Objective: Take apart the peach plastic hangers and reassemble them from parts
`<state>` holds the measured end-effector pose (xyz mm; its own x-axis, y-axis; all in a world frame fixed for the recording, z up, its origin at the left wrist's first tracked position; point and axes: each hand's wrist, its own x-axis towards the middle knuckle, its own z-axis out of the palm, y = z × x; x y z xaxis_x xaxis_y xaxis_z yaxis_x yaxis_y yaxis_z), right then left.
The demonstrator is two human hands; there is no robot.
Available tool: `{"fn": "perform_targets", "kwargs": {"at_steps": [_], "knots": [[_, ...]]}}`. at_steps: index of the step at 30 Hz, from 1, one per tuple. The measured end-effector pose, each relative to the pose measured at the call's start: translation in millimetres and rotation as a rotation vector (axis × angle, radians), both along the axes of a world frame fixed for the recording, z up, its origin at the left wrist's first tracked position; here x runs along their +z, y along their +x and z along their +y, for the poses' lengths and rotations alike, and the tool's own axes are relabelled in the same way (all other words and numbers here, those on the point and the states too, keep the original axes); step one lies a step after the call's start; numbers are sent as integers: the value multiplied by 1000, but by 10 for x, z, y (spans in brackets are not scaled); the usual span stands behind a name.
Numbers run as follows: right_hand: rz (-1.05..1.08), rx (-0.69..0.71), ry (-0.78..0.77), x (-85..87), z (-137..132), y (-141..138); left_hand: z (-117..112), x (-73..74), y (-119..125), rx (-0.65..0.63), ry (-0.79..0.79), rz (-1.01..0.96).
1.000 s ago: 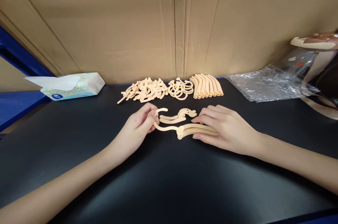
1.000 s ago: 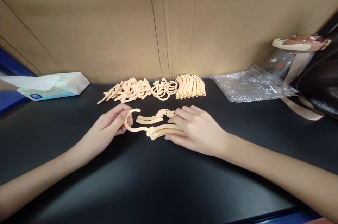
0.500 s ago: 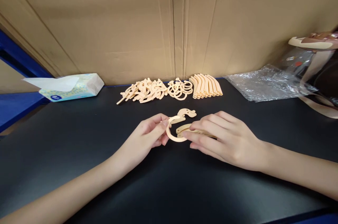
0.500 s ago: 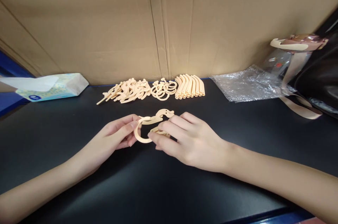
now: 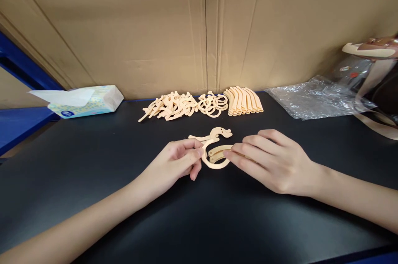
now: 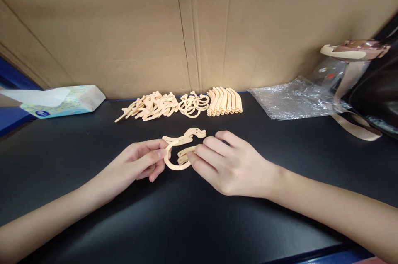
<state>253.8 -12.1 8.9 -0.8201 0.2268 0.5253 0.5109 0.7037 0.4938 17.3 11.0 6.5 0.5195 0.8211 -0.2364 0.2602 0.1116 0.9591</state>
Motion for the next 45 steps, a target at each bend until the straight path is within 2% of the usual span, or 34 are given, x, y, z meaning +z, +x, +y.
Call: {"fn": "perform_targets", "kwargs": {"at_steps": [5,9,13,16,18,21,24,27,32,39,45], "knots": [[26,2,-36,-20,47,37,9,-6,-15,-3,35,-11],[139,-49,-169,-71,147,114,28,-30,-46,66,129,-68],[312,-104,-351,-144,302,205,43,-48,-79,47,247,-44],[467,-132,-483,-209,403,257,29,-70,-106,30,474,109],[557,-143,-565,-243,439,275,10,-96,-125,9,713,224],[665,-176,-731,-261,448,275,-12,-143,-146,-101,1077,354],[729,-192,-868,-254,433,257,-13,-183,-154,-213,1247,440],[758,-171,-930,-248,431,242,-1,-203,-159,-255,1267,487],[784,-152,-1000,-261,441,234,7,-189,-169,-257,1268,441],[788,-118,-1048,-247,413,210,8,-153,-170,-301,1216,399],[806,-113,-1082,-230,390,189,1,-149,-164,-347,1244,368]]}}
